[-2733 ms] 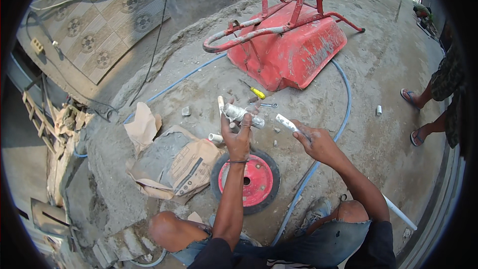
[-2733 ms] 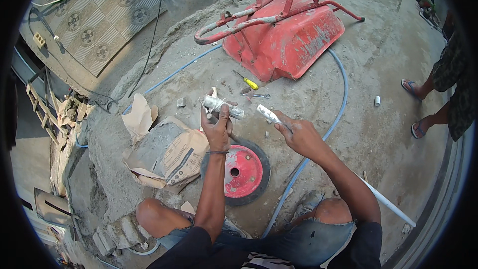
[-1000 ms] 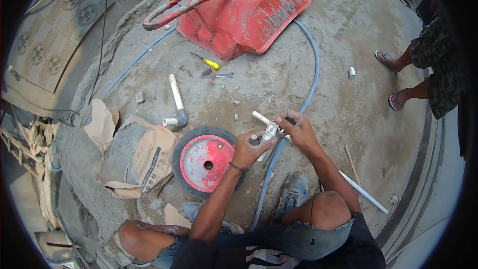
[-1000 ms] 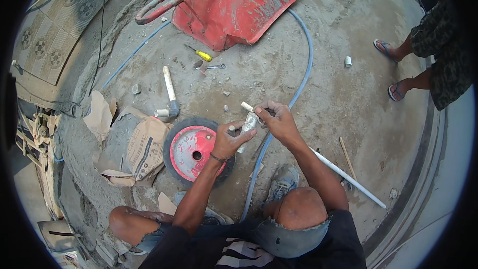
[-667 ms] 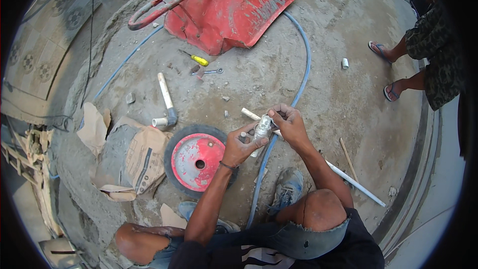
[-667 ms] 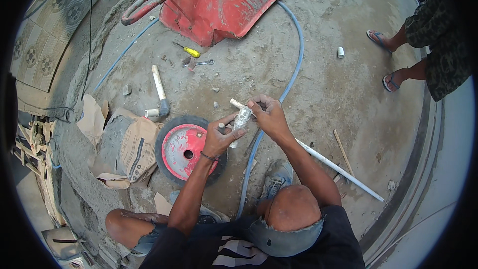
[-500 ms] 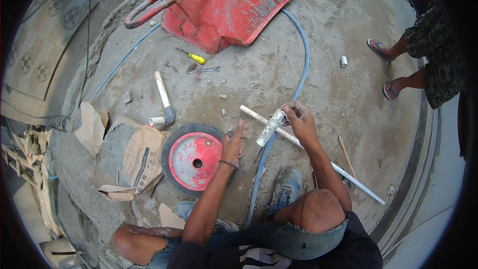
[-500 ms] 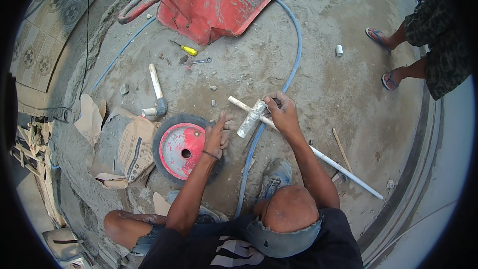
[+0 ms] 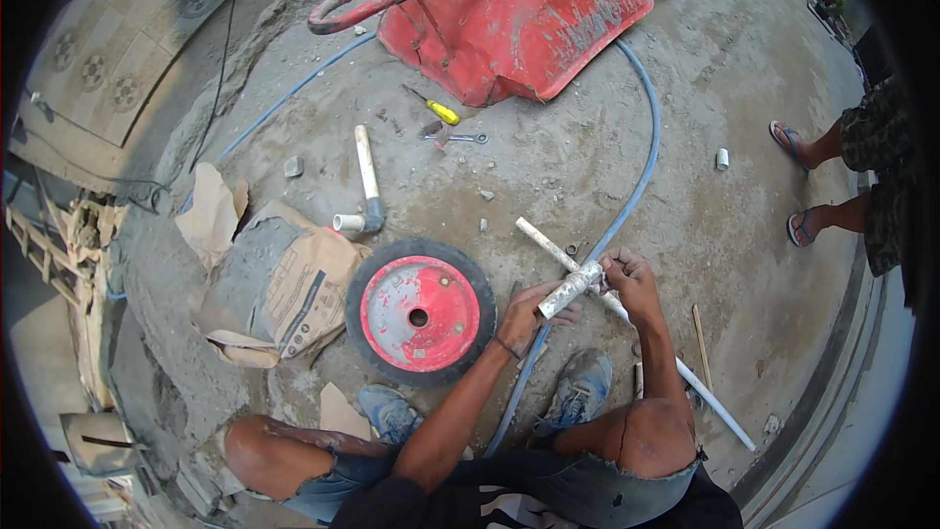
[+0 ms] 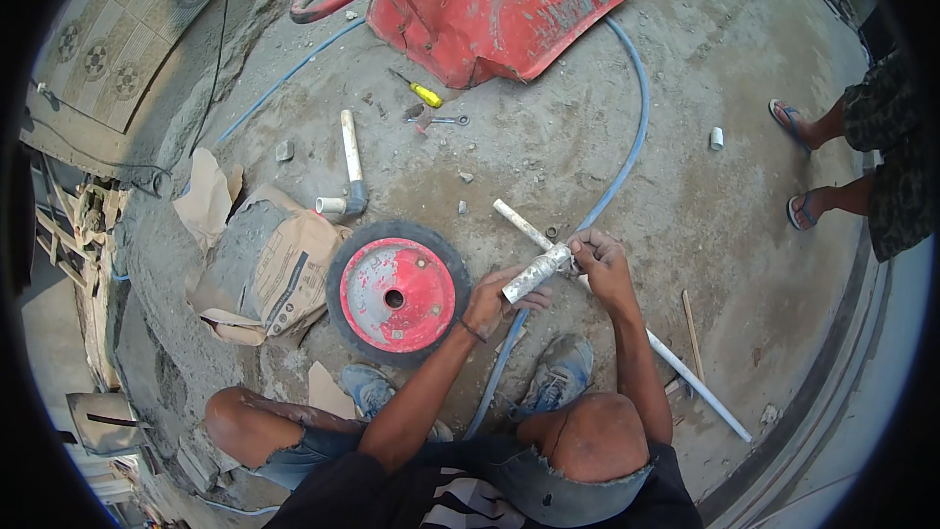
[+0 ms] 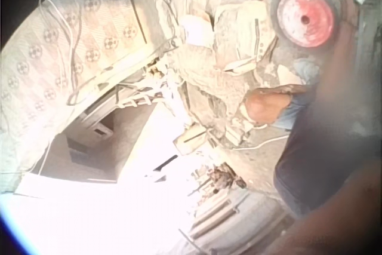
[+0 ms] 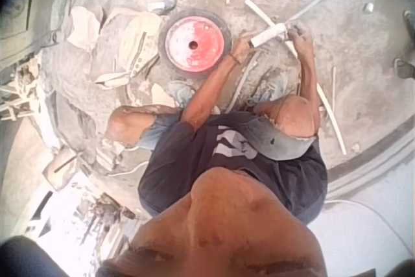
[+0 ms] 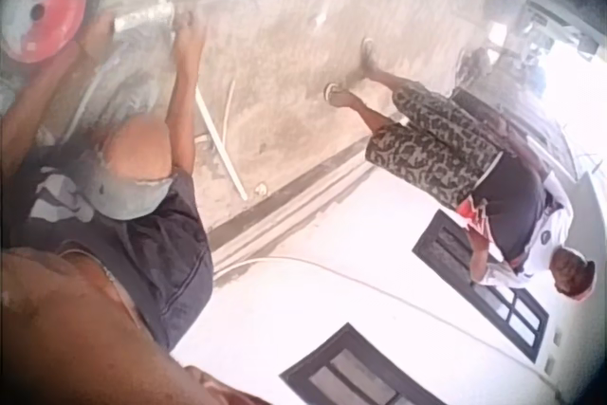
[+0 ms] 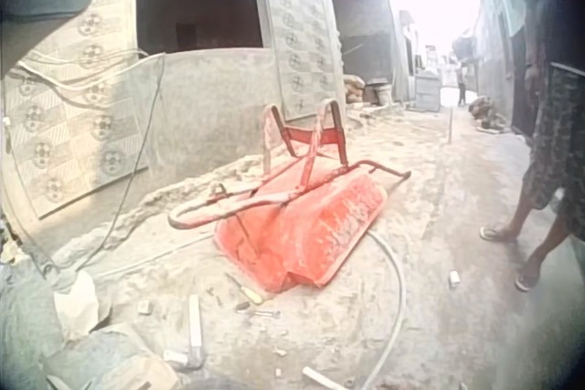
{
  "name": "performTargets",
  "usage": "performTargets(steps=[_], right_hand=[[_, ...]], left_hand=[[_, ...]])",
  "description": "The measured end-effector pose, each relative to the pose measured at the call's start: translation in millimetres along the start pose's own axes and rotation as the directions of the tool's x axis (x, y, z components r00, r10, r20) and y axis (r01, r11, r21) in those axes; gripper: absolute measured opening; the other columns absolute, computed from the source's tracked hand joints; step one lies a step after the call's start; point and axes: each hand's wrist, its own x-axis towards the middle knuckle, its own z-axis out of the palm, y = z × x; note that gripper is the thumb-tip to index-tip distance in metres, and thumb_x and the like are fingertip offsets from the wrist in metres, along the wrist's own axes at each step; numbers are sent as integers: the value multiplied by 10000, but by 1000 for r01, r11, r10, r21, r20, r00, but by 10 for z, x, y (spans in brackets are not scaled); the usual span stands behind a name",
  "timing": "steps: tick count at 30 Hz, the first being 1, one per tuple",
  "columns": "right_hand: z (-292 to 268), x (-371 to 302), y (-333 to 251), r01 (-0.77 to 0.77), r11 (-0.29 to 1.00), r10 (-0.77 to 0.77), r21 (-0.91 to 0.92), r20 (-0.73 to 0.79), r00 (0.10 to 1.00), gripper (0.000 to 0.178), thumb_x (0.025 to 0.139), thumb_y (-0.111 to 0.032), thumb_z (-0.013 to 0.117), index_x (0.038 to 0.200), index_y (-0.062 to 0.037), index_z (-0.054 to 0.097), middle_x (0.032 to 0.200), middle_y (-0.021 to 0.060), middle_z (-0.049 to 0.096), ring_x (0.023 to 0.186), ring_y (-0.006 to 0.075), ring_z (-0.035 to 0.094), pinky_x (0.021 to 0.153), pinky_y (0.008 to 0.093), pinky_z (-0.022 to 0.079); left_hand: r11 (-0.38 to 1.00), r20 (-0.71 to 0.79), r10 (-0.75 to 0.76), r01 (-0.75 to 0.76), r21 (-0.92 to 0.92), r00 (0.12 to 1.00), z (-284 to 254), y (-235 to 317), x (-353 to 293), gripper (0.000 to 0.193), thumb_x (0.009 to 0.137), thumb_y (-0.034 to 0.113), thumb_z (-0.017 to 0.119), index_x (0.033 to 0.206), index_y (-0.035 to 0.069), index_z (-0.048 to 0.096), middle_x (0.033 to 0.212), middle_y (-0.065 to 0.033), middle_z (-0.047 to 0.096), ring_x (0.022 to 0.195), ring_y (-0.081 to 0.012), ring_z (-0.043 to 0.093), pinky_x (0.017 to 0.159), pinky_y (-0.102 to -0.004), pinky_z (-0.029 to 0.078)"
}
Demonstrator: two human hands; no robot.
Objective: The person applies adhesive to several PVC pipe sections and connectors by hand, joins them together, and then uses a screwdriver and a hammer to secure or adjust the assembly on a construction site floor.
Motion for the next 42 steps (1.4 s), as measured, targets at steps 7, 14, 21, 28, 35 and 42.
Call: performTargets(steps=[7,14,21,28,35,42], right_hand=[[221,22,-260,243,865,-89,-439,343,935,200,876,-222,609,937,-32,627,720,67,609,641,172,567,624,309,450],[497,777,-264,247,802,-211,-544,128,969,411,798,-364,684,1019,-22,628,876,131,641,769,246,619,699,339,481],[1451,2310,-105,419,634,-263,-650,329,907,341,812,-225,621,1100,-44,598,892,169,625,841,309,610,752,388,490],[2228,3567,159,577,38,-202,-816,559,804,322,861,-179,493,1171,-200,578,1034,169,556,1047,354,490,810,476,463],[2281,3709,277,584,-144,-405,-799,586,702,225,867,-246,527,910,-98,691,900,158,602,974,319,546,803,426,451],[1729,2476,-704,527,670,-530,-523,159,833,235,863,-272,620,928,-49,655,666,52,542,625,127,505,589,286,415]], left_hand=[[969,103,-247,248,6,963,250,248,-48,360,918,308,489,1112,5,505,842,-159,613,663,-239,617,597,-340,510],[856,-219,-135,3,-517,966,-158,481,-37,301,933,302,457,1073,40,507,757,-95,537,675,-194,537,592,-319,453],[893,-418,189,-332,-303,889,-272,645,-480,182,958,273,444,1070,134,483,872,-129,609,591,-183,550,495,-302,433],[799,-504,62,-346,-492,861,-363,516,-918,190,934,286,459,1050,140,497,832,-143,625,472,-192,508,402,-280,374],[711,-743,112,-575,-404,660,-325,785,-849,318,962,329,412,1165,98,491,1078,-164,603,743,-223,564,601,-347,453],[639,-316,416,-521,-566,853,-651,1016,-900,336,971,300,393,1193,65,485,1080,-175,599,763,-245,562,565,-340,472]])
